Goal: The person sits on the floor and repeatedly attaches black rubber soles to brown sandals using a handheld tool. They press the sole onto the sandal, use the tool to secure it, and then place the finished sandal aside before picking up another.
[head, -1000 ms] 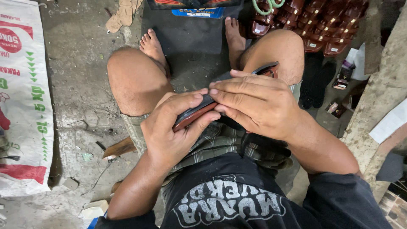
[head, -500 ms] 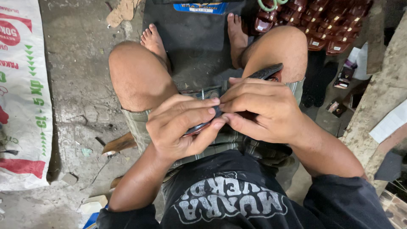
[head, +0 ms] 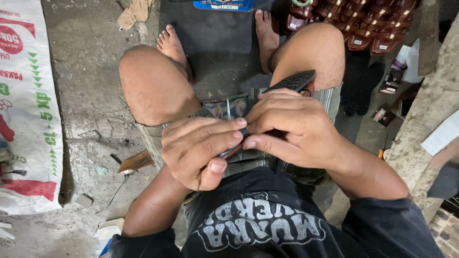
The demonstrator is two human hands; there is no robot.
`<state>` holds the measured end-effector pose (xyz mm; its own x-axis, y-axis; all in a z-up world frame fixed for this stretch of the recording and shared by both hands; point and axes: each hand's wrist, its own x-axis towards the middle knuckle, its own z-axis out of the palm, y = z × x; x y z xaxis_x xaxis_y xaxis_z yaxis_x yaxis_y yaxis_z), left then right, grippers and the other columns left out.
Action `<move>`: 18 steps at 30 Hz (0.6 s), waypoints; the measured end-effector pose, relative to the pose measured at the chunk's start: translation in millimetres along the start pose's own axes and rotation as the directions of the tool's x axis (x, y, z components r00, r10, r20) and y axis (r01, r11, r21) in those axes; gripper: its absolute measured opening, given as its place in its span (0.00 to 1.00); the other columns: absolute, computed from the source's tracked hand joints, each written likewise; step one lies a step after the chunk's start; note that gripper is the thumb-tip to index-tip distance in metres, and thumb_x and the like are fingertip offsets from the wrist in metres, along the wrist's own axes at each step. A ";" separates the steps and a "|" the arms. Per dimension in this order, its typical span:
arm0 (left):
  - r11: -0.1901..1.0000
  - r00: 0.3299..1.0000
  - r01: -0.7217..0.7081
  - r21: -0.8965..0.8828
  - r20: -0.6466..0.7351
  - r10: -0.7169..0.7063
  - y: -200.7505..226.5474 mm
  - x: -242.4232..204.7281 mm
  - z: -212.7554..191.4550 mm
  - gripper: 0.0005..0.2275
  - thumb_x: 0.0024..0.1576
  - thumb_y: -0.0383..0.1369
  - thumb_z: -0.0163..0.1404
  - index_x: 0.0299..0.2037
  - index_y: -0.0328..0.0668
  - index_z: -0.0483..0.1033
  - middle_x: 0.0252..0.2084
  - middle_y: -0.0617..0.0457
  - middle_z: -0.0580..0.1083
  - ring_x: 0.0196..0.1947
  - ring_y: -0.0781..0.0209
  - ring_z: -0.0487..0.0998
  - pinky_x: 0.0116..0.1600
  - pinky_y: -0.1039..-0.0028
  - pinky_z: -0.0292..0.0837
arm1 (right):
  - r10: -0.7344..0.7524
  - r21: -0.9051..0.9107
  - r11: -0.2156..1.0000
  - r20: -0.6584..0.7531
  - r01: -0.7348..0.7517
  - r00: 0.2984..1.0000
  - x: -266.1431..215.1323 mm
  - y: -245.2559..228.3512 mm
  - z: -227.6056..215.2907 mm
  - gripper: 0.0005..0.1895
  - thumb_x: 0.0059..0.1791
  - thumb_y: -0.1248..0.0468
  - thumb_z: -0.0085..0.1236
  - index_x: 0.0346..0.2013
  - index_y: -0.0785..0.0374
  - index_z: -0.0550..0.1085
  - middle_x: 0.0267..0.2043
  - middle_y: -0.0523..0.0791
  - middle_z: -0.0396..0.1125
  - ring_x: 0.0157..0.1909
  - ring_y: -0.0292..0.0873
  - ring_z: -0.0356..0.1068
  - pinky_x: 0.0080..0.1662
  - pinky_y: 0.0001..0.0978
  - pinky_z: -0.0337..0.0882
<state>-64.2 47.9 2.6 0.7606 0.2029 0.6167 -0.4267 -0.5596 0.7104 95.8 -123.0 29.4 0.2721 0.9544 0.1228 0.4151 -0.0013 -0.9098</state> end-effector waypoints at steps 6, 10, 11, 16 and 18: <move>0.995 0.976 0.078 -0.056 -0.200 -0.088 -12.2 -17.1 8.2 0.18 0.70 0.38 0.37 0.44 0.28 0.75 0.40 0.41 0.80 0.40 0.47 0.87 0.42 0.68 0.86 | -0.071 -0.047 0.997 -0.193 0.063 0.979 -11.5 -15.3 -6.9 0.06 0.45 0.68 0.62 0.35 0.67 0.77 0.40 0.49 0.74 0.46 0.47 0.76 0.58 0.49 0.71; 0.766 0.739 0.381 -0.519 -0.327 -0.589 -17.1 -35.9 16.3 0.18 0.74 0.42 0.36 0.55 0.31 0.68 0.54 0.40 0.77 0.54 0.51 0.83 0.60 0.66 0.82 | 0.058 0.244 0.970 -0.130 -0.025 0.990 -33.9 -28.0 -2.6 0.04 0.47 0.65 0.68 0.33 0.59 0.79 0.36 0.43 0.76 0.43 0.40 0.80 0.51 0.35 0.81; 0.655 0.653 0.398 -0.642 -0.304 -0.694 -16.0 -40.8 19.8 0.17 0.74 0.42 0.37 0.57 0.32 0.66 0.57 0.39 0.76 0.58 0.52 0.81 0.64 0.65 0.79 | 0.088 0.323 0.943 -0.005 -0.081 0.996 -37.1 -22.7 0.2 0.06 0.46 0.64 0.72 0.32 0.59 0.81 0.34 0.43 0.78 0.41 0.39 0.82 0.48 0.31 0.82; 0.401 0.553 0.616 -0.678 0.010 -0.833 -1.0 -65.4 53.8 0.17 0.66 0.34 0.55 0.57 0.33 0.63 0.57 0.41 0.70 0.56 0.59 0.72 0.61 0.70 0.71 | 0.487 0.740 0.615 -0.085 -0.272 0.869 -47.2 26.2 51.2 0.32 0.50 0.62 0.64 0.66 0.66 0.62 0.57 0.48 0.68 0.55 0.44 0.71 0.57 0.39 0.74; 0.294 0.598 0.580 -0.760 0.152 -0.787 3.5 -79.0 67.7 0.17 0.65 0.32 0.59 0.55 0.35 0.62 0.56 0.45 0.69 0.58 0.59 0.72 0.61 0.71 0.72 | 0.406 0.792 0.608 -0.249 -0.056 0.879 -51.2 42.0 63.0 0.29 0.58 0.58 0.60 0.68 0.66 0.61 0.64 0.49 0.67 0.61 0.45 0.72 0.63 0.41 0.73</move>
<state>-92.7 -24.5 -66.7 0.8651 0.4394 -0.2417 -0.0561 0.5637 0.8240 44.6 -153.1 -40.1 0.6242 0.7643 -0.1621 -0.4506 0.1827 -0.8738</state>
